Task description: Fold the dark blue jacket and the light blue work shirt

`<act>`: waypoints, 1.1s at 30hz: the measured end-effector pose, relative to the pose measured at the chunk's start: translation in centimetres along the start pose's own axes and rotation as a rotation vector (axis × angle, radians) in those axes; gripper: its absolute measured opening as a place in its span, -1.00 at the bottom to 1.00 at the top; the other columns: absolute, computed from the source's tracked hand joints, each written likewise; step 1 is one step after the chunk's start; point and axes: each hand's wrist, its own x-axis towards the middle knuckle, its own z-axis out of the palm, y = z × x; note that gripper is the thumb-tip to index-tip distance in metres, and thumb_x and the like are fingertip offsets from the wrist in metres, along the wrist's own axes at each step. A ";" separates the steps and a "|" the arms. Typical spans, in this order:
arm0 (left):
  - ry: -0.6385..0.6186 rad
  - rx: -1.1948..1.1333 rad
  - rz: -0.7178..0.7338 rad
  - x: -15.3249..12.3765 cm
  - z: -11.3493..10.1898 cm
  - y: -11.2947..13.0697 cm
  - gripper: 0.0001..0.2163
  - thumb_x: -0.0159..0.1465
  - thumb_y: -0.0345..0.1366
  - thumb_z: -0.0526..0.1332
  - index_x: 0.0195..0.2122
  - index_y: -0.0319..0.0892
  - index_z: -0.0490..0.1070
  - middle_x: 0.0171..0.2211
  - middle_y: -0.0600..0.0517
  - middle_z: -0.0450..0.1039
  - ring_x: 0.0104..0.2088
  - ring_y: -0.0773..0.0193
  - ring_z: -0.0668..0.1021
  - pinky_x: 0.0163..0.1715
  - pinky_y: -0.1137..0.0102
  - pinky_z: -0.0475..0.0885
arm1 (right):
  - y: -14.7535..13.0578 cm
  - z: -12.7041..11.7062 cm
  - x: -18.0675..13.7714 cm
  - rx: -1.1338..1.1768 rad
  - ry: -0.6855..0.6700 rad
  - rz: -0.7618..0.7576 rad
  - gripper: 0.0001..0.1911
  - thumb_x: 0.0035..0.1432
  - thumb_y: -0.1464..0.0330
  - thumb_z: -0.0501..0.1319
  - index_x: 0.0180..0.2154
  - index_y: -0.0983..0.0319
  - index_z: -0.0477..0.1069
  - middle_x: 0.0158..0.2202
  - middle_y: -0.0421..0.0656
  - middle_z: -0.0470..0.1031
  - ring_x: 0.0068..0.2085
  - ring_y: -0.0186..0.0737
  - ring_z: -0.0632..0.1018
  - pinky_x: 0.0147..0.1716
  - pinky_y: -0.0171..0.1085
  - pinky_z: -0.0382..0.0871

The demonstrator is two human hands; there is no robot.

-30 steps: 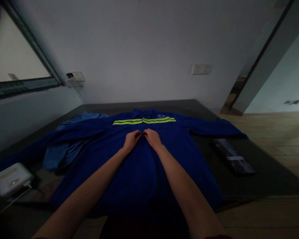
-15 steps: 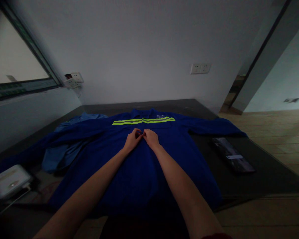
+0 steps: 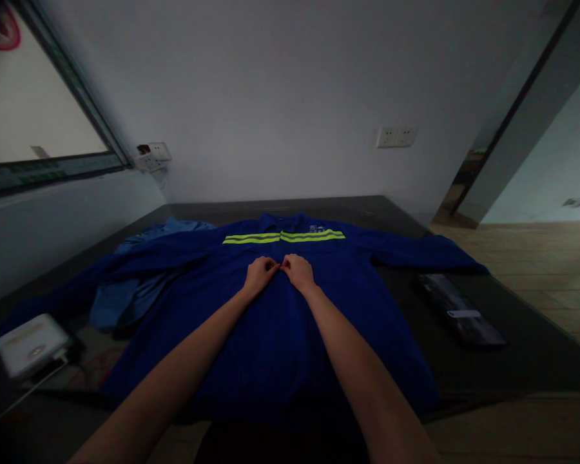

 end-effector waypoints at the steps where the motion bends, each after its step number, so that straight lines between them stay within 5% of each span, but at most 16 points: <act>1: -0.005 0.003 -0.006 0.0 0.0 0.0 -0.83 0.27 -0.19 0.17 -0.34 -0.13 0.50 -0.32 0.01 0.50 -0.25 0.20 0.50 -0.29 0.38 0.30 | 0.0 0.0 0.0 0.014 0.003 -0.006 -0.95 0.08 0.40 0.28 -0.43 0.19 0.44 -0.36 -0.19 0.51 -0.31 -0.24 0.46 -0.38 -0.33 0.16; 11: -0.038 0.023 -0.039 0.0 -0.7 0.4 -0.84 0.28 -0.21 0.15 -0.32 -0.13 0.49 -0.32 0.02 0.52 -0.21 0.18 0.51 -0.24 0.36 0.30 | 1.2 0.8 0.6 0.256 0.070 0.019 -0.90 0.03 0.37 0.28 -0.50 0.20 0.43 -0.48 -0.23 0.51 -0.42 -0.28 0.49 -0.40 -0.35 0.25; 17: 0.048 0.117 0.097 -0.6 -1.1 1.3 -0.86 0.30 -0.25 0.11 -0.33 -0.14 0.42 -0.25 -0.02 0.48 -0.12 0.14 0.45 -0.07 0.24 0.22 | 1.4 1.2 1.1 0.365 0.152 0.127 -0.84 0.00 0.30 0.26 -0.54 0.21 0.40 -0.53 -0.19 0.51 -0.46 -0.23 0.50 -0.43 -0.32 0.30; 33: -0.008 -0.157 -0.002 0.4 0.3 0.0 -0.92 0.19 -0.28 0.24 -0.37 -0.17 0.42 -0.41 0.09 0.46 -0.35 0.31 0.48 -0.35 0.45 0.30 | 1.1 1.4 1.1 0.518 0.146 0.239 -0.83 0.00 0.29 0.25 -0.55 0.20 0.36 -0.62 -0.22 0.47 -0.55 -0.25 0.51 -0.49 -0.31 0.36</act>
